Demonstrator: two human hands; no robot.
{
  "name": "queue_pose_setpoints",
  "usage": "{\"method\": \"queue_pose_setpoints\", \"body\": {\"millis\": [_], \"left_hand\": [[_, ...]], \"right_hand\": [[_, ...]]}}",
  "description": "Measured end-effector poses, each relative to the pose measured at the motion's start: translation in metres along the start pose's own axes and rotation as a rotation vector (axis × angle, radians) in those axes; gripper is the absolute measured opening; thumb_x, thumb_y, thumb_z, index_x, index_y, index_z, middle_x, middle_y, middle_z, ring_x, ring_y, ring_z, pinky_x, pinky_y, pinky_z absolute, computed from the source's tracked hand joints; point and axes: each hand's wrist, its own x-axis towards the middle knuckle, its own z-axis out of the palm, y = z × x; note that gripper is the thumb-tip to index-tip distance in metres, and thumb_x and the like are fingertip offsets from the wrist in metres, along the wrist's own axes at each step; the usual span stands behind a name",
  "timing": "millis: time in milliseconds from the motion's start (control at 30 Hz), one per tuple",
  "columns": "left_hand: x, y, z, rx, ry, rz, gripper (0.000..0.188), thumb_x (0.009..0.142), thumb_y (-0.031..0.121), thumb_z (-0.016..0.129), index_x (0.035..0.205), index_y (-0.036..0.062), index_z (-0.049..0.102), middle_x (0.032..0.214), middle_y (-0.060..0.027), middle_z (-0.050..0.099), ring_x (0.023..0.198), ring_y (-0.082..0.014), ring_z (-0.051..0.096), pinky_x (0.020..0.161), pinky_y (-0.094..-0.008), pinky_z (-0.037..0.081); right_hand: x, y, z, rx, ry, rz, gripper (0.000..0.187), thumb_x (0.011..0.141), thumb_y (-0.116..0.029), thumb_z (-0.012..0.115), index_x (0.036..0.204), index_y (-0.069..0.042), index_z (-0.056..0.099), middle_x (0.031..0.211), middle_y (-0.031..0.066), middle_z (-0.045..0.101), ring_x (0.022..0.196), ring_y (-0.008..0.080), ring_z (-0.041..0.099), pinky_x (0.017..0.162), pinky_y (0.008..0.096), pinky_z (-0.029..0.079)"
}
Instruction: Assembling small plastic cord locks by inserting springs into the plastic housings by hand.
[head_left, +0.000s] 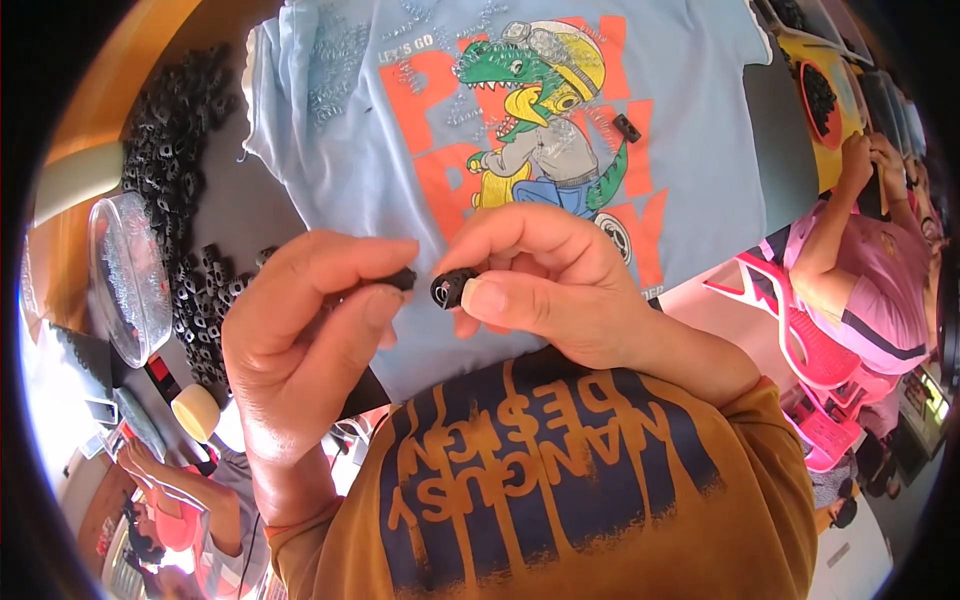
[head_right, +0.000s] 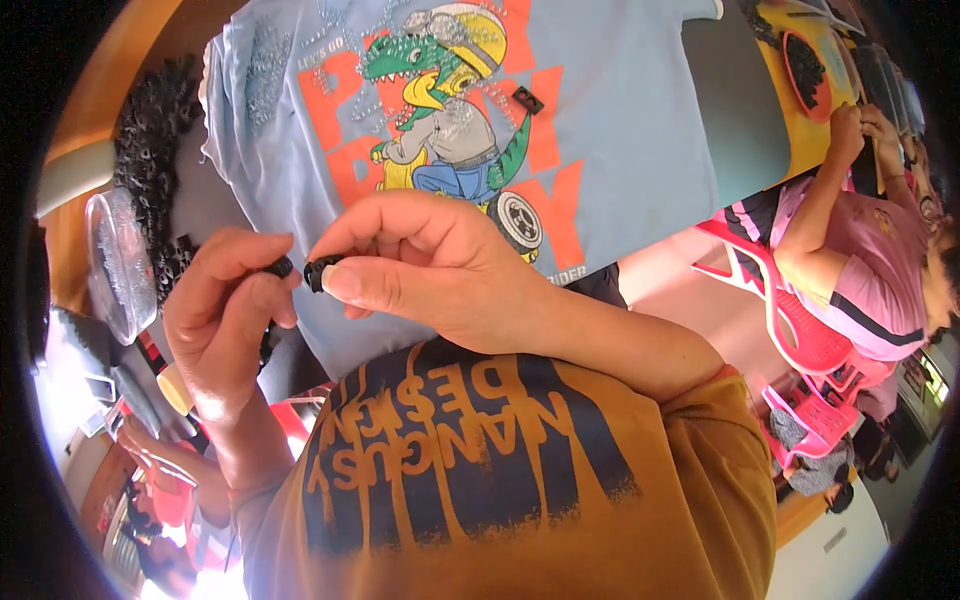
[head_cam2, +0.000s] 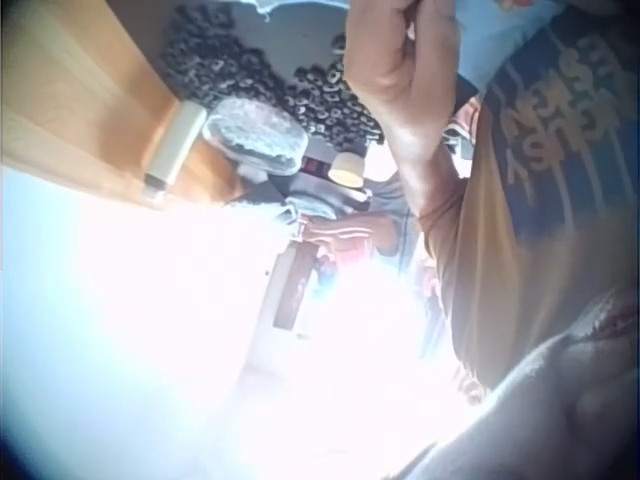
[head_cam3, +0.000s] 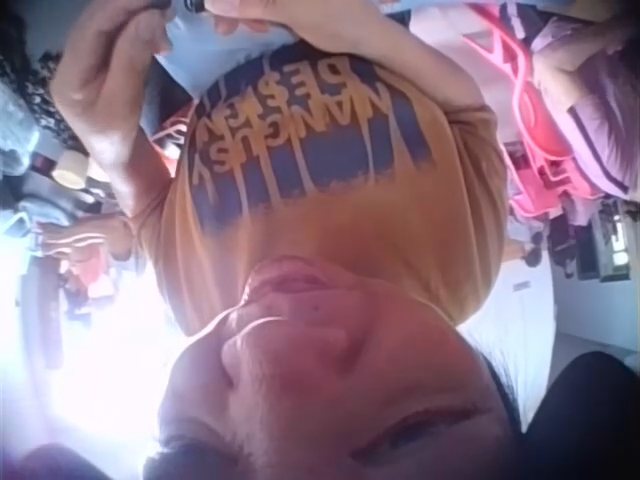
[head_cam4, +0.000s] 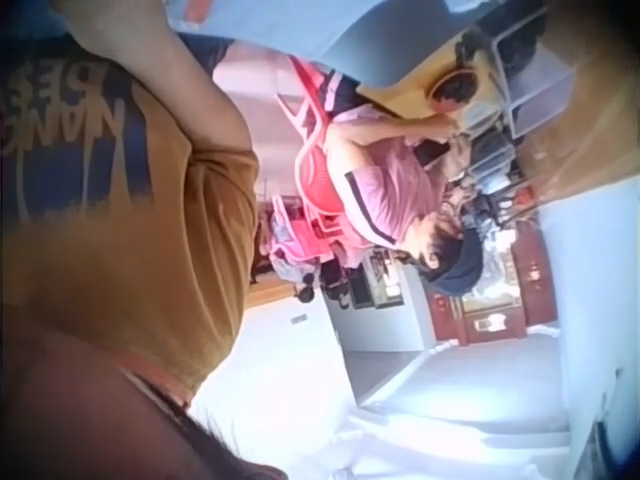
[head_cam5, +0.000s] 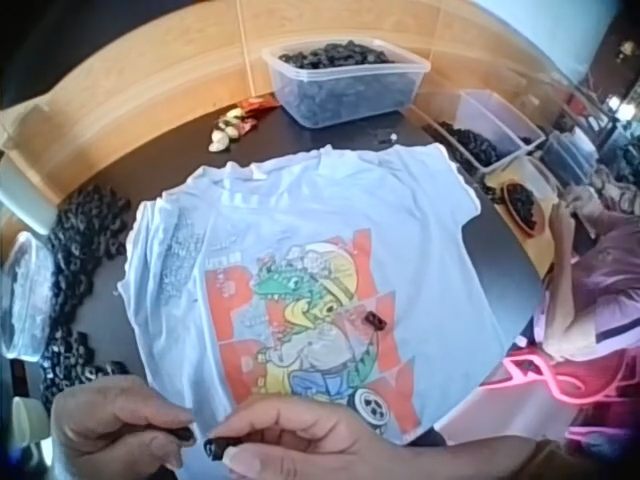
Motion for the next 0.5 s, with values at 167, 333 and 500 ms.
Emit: {"method": "queue_pose_setpoints", "body": {"millis": [167,333,500], "left_hand": [[-0.0055,0.0043,-0.0017,-0.142,-0.113,-0.049,0.020,0.080,-0.006,0.057,0.098,-0.0050,0.064,0.084,-0.0072,0.059,0.066,-0.0090,0.053,0.058,-0.0199,0.041],[-0.0082,0.0045,0.0002,-0.276,-0.117,-0.167,0.017,0.082,-0.006,0.058,0.099,-0.0051,0.061,0.088,-0.0059,0.057,0.075,-0.0086,0.054,0.067,-0.0200,0.042],[-0.0087,0.0065,-0.0014,-0.286,-0.135,-0.256,0.013,0.084,-0.005,0.059,0.097,-0.0039,0.059,0.087,-0.0041,0.057,0.079,-0.0083,0.054,0.071,-0.0212,0.043]], "right_hand": [[0.0010,0.0020,0.0013,-0.015,-0.025,-0.029,0.017,0.091,-0.010,0.061,0.105,-0.001,0.060,0.092,0.0015,0.061,0.081,0.0064,0.057,0.073,0.0211,0.047],[-0.0003,0.0033,0.0017,-0.022,-0.033,-0.037,0.016,0.090,-0.007,0.061,0.104,0.000,0.060,0.092,0.0012,0.061,0.082,0.0053,0.056,0.073,0.0200,0.046],[-0.0020,0.0046,-0.0005,-0.066,-0.100,-0.049,0.016,0.088,0.001,0.060,0.103,0.002,0.059,0.096,0.0064,0.056,0.085,0.0106,0.056,0.073,0.0234,0.045]]}}
